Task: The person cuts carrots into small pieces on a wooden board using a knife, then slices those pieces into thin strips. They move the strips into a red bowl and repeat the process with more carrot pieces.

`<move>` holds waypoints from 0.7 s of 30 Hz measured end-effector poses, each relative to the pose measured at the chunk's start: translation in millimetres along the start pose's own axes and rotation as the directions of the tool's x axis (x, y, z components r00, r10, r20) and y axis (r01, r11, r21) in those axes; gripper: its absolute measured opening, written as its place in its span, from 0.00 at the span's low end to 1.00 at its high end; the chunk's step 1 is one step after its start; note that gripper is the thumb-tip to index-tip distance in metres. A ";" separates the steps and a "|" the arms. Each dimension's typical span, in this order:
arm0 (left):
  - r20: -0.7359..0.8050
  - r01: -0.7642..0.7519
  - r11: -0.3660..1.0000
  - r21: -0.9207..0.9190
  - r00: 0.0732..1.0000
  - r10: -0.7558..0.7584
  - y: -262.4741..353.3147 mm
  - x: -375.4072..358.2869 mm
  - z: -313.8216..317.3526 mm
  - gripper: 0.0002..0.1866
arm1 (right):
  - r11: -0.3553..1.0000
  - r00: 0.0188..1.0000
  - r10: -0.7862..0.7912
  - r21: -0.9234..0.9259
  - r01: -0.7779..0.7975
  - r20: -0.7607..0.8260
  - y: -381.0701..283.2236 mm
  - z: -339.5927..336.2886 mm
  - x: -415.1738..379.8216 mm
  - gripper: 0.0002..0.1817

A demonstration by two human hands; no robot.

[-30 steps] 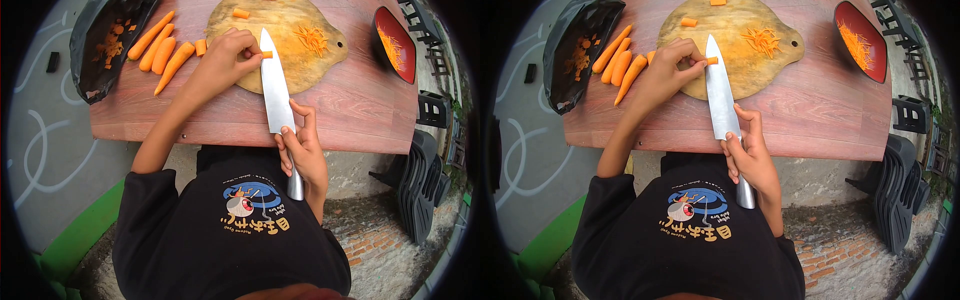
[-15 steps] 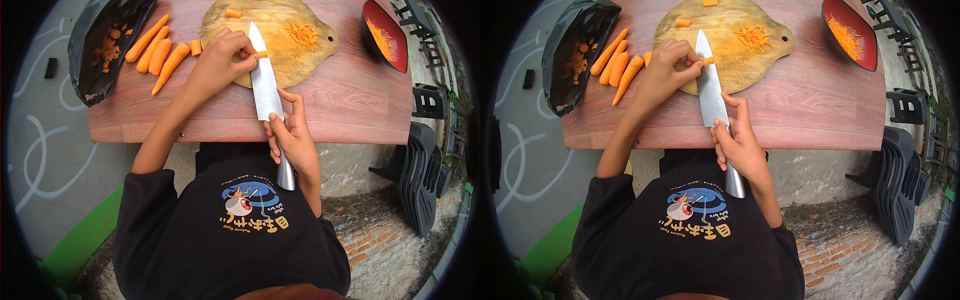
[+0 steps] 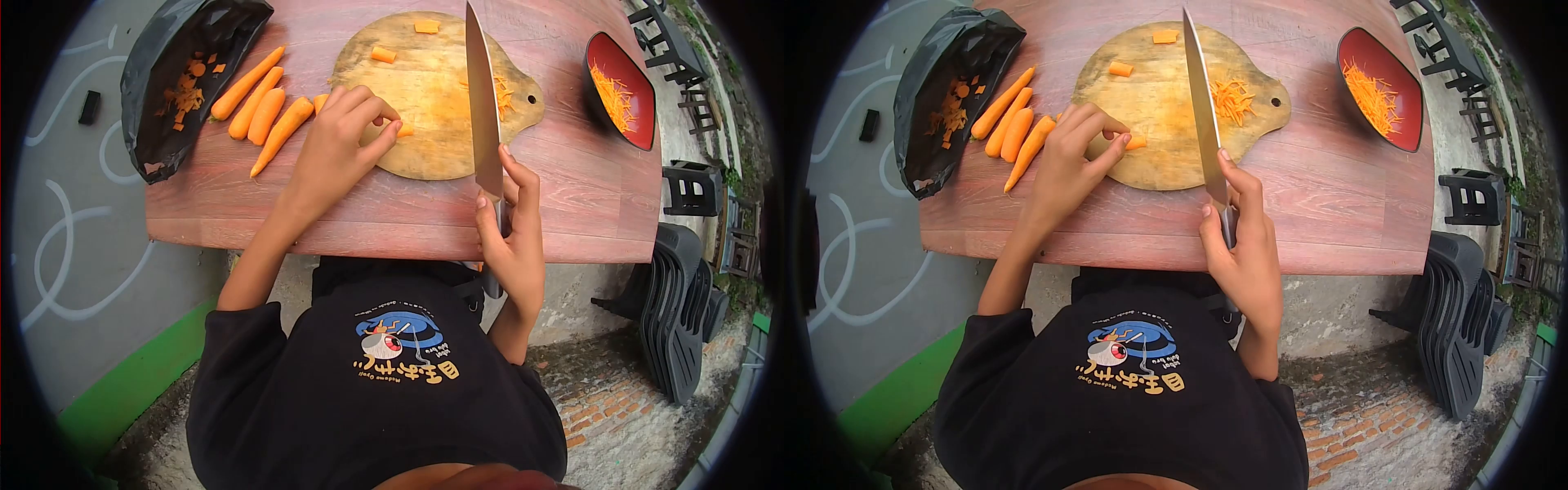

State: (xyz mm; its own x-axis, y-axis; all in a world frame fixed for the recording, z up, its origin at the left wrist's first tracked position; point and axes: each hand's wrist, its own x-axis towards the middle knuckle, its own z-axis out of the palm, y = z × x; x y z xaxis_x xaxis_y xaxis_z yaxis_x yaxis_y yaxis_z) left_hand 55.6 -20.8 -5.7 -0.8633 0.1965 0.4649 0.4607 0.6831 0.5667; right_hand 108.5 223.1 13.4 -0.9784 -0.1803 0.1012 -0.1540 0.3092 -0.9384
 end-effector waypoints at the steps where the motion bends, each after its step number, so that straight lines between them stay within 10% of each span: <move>1: -0.022 0.000 1.000 -0.012 1.000 0.000 1.6 3.2 -1.0 0.04 | 0.917 0.956 -0.293 -0.283 0.280 -0.002 0.8 -0.3 4.4 0.29; 2: -0.022 -0.008 1.000 -0.011 1.000 0.008 5.7 6.0 -4.2 0.04 | 0.962 0.995 -0.102 -0.253 0.104 0.023 -8.3 -9.1 -2.9 0.32; 9: -0.222 -0.288 0.940 0.182 0.919 0.325 12.8 40.2 -20.2 0.11 | 0.758 0.984 -0.100 -0.629 0.169 0.144 -2.5 -25.4 18.2 0.37; 12: 0.207 -0.431 0.816 0.386 0.902 0.379 4.1 53.7 -20.1 0.27 | 0.726 0.978 -0.158 -0.656 0.208 0.135 11.5 -24.6 23.5 0.36; 21: 0.462 -0.546 0.832 0.098 0.765 0.448 -39.9 58.9 -10.6 0.15 | 0.728 0.981 -0.086 -0.661 0.182 0.175 17.3 -26.7 26.3 0.31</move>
State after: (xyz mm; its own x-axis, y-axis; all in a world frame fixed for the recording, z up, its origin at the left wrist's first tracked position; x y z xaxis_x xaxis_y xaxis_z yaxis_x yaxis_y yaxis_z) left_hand -11.4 -43.9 6.2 -0.5493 0.7815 0.2959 0.8347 0.5295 0.1512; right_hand 76.4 248.6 8.6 -0.9221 -0.3672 0.1219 -0.3813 0.8096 -0.4463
